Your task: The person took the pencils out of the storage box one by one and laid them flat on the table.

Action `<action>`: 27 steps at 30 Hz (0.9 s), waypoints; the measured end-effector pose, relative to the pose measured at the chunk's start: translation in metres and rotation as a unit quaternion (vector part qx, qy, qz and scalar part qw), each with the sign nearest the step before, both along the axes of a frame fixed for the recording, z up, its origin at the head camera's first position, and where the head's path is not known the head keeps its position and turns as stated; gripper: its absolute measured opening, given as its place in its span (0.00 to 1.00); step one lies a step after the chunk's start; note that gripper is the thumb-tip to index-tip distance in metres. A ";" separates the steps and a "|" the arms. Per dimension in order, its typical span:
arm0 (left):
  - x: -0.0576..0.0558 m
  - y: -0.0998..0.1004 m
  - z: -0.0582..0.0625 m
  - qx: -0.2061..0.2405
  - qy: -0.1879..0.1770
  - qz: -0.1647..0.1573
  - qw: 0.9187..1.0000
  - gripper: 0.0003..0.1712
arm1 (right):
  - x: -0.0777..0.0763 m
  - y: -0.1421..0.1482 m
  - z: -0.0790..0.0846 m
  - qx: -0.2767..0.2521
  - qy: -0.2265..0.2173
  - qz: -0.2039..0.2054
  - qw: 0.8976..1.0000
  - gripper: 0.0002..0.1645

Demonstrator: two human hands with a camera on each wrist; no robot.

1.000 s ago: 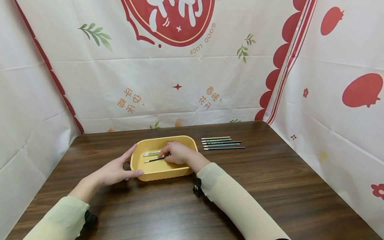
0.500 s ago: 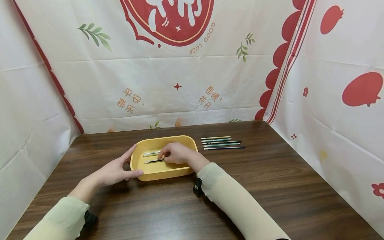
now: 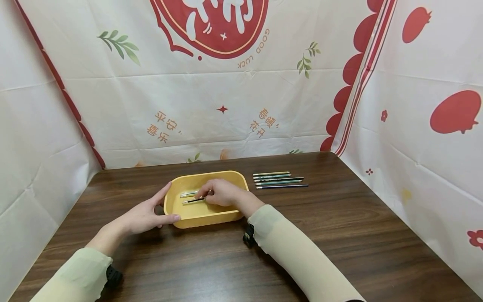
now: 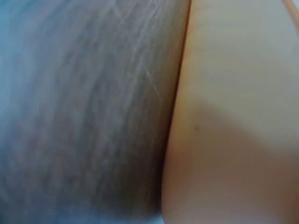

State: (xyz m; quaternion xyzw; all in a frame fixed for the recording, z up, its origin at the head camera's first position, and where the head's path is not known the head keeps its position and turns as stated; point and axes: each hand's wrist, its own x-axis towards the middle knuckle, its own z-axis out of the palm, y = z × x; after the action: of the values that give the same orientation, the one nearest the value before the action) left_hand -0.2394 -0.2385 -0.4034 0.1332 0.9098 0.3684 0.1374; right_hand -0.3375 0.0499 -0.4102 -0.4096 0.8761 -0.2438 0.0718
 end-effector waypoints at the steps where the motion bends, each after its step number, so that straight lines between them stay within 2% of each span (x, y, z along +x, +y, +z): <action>1: 0.000 0.000 0.000 0.000 -0.001 0.000 1.000 0.71 | 0.000 0.000 0.000 -0.001 0.001 0.002 1.000 0.17; 7: 0.000 0.000 0.000 0.005 0.000 -0.003 1.000 0.72 | -0.001 -0.002 0.000 -0.015 -0.003 -0.009 1.000 0.15; 14: -0.001 0.002 -0.001 0.001 0.002 0.000 1.000 0.72 | 0.003 0.000 0.007 -0.073 -0.039 -0.027 0.996 0.16; 22: -0.002 0.000 -0.001 0.010 -0.002 -0.002 1.000 0.72 | 0.009 0.007 0.035 -0.106 -0.010 0.002 0.994 0.15; 27: -0.001 -0.001 0.000 0.011 -0.005 -0.002 1.000 0.72 | 0.015 0.020 0.054 -0.114 0.012 0.001 0.993 0.15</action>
State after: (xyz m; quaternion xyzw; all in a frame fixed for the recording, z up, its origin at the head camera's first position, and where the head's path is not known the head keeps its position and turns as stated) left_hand -0.2405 -0.2392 -0.4033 0.1345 0.9046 0.3790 0.1409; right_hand -0.3228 0.0695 -0.3561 -0.4185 0.8432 -0.3372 0.0147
